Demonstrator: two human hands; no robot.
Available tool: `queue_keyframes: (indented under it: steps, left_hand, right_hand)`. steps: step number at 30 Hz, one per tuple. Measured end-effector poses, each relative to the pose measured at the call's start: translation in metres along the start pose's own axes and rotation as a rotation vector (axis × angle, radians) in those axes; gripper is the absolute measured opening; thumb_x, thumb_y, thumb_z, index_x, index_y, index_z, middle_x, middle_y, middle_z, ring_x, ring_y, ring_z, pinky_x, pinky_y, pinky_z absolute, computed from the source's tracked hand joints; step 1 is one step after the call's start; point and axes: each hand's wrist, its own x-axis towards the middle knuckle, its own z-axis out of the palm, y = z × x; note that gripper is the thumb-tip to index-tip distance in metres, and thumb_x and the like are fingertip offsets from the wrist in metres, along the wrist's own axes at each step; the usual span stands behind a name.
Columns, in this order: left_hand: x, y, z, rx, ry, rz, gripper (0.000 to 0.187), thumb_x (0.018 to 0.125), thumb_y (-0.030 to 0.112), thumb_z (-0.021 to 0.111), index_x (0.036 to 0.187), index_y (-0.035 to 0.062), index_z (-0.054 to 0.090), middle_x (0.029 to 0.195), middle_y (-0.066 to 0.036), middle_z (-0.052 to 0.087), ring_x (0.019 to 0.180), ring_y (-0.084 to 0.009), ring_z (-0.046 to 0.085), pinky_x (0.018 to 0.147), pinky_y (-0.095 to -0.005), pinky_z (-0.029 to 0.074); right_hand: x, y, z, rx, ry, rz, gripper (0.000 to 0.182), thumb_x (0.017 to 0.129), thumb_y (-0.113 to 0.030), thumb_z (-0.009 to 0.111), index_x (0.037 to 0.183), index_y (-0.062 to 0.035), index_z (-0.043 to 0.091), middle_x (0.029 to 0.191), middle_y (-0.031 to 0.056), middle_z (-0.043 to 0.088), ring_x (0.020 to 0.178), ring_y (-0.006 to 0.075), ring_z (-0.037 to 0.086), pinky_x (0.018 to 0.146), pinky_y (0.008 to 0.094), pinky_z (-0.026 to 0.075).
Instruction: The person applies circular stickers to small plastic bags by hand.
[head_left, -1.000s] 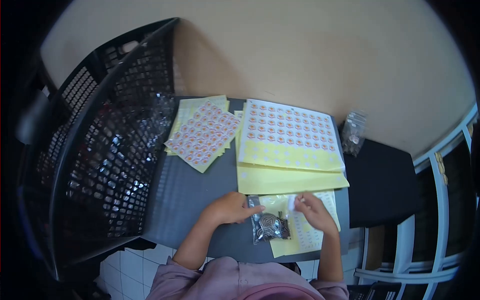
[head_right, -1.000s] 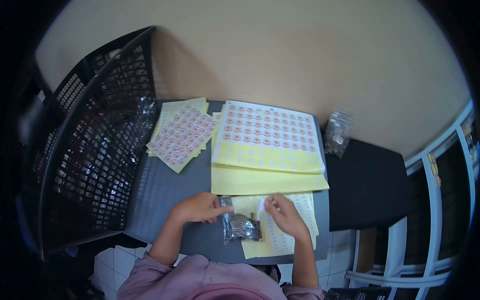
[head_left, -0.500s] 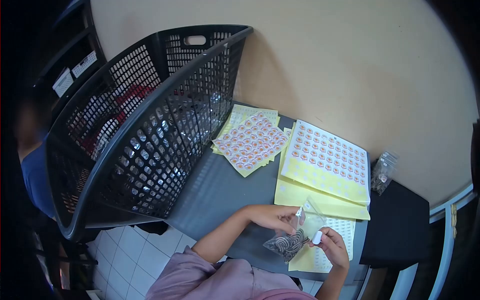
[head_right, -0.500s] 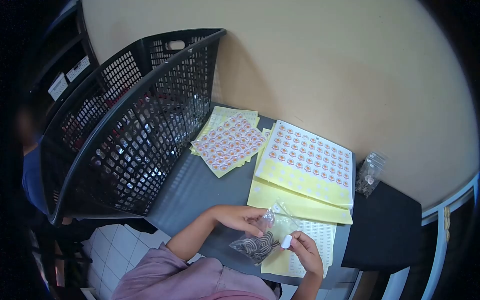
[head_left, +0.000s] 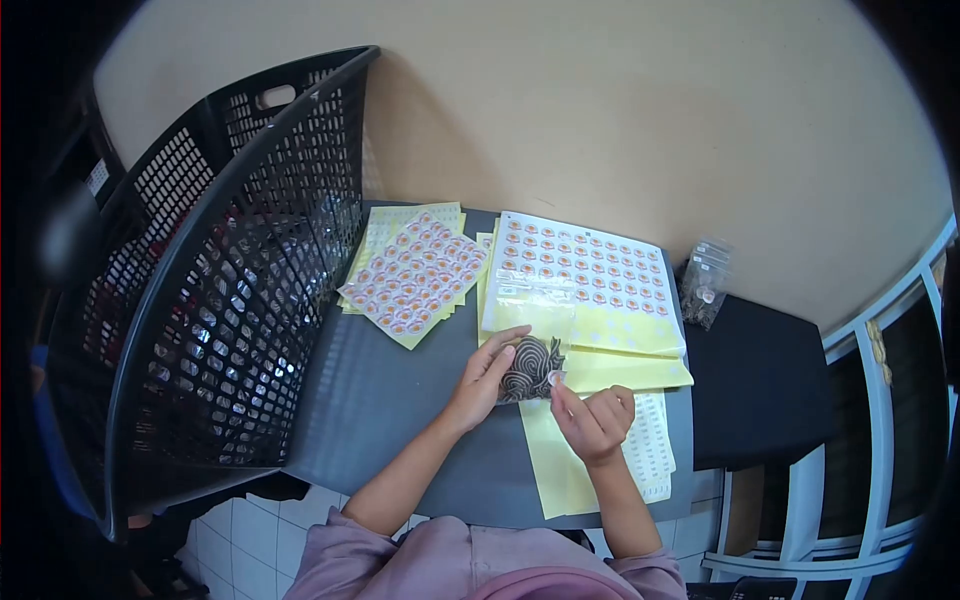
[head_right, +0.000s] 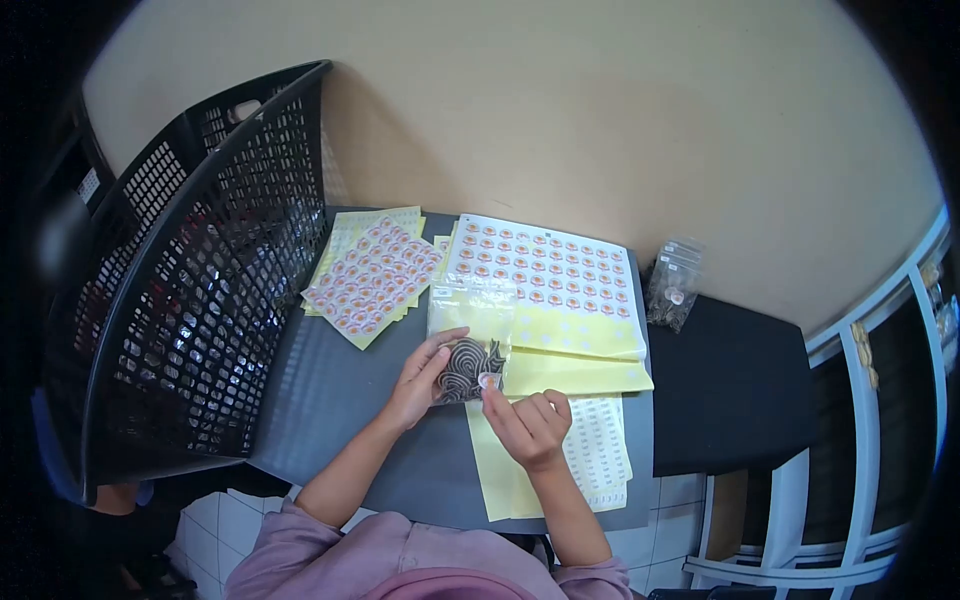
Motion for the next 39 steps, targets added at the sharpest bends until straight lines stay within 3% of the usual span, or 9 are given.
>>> queue_keyframes:
  steps: [7,22,32,37,39]
  left_hand:
    - [-0.010,-0.008,0.020,0.108,-0.017,0.175,0.035,0.092,0.013,0.032,0.124,-0.0010,0.037,0.116,-0.013,0.050,0.105,-0.0157,0.047,0.091,-0.0270,0.036]
    - [-0.011,-0.009,0.022,0.024,-0.038,0.116,0.035,0.093,0.013,0.031,0.124,-0.0004,0.037,0.117,-0.013,0.050,0.106,-0.0164,0.048,0.091,-0.0278,0.036]
    - [-0.012,-0.007,0.023,0.036,-0.039,0.107,0.035,0.093,0.013,0.029,0.125,-0.0001,0.035,0.118,-0.014,0.048,0.106,-0.0165,0.047,0.092,-0.0276,0.036]
    - [-0.009,-0.009,0.022,0.017,0.006,0.103,0.039,0.090,0.007,0.039,0.128,0.0008,0.031,0.111,-0.012,0.051,0.100,-0.0145,0.049,0.087,-0.0265,0.039]
    - [-0.008,-0.008,0.021,0.053,0.010,0.124,0.043,0.088,0.004,0.042,0.129,0.0011,0.030,0.108,-0.012,0.052,0.098,-0.0141,0.050,0.086,-0.0263,0.039]
  right_hand:
    - [-0.002,-0.003,0.005,-0.029,0.039,-0.013,0.015,0.062,-0.005,0.069,0.076,-0.0102,0.065,0.048,-0.0042,0.035,0.043,0.0093,0.038,0.051,0.0244,0.028]
    - [-0.004,0.000,0.002,-0.057,-0.039,-0.012,0.020,0.060,-0.004,0.071,0.078,-0.0115,0.066,0.048,-0.0042,0.035,0.043,0.0098,0.037,0.056,0.0251,0.027]
    - [-0.006,0.006,0.007,-0.034,-0.132,0.010,0.021,0.064,-0.015,0.069,0.085,-0.0144,0.065,0.053,-0.0051,0.040,0.050,0.0092,0.040,0.060,0.0257,0.029]
    - [-0.008,0.008,0.009,0.009,-0.168,0.062,0.027,0.066,-0.021,0.070,0.091,-0.0143,0.065,0.055,-0.0056,0.042,0.051,0.0100,0.039,0.060,0.0267,0.029]
    - [-0.010,0.007,0.009,0.120,-0.272,0.132,0.031,0.066,-0.025,0.070,0.096,-0.0165,0.065,0.066,-0.0026,0.050,0.058,0.0131,0.043,0.063,0.0283,0.030]
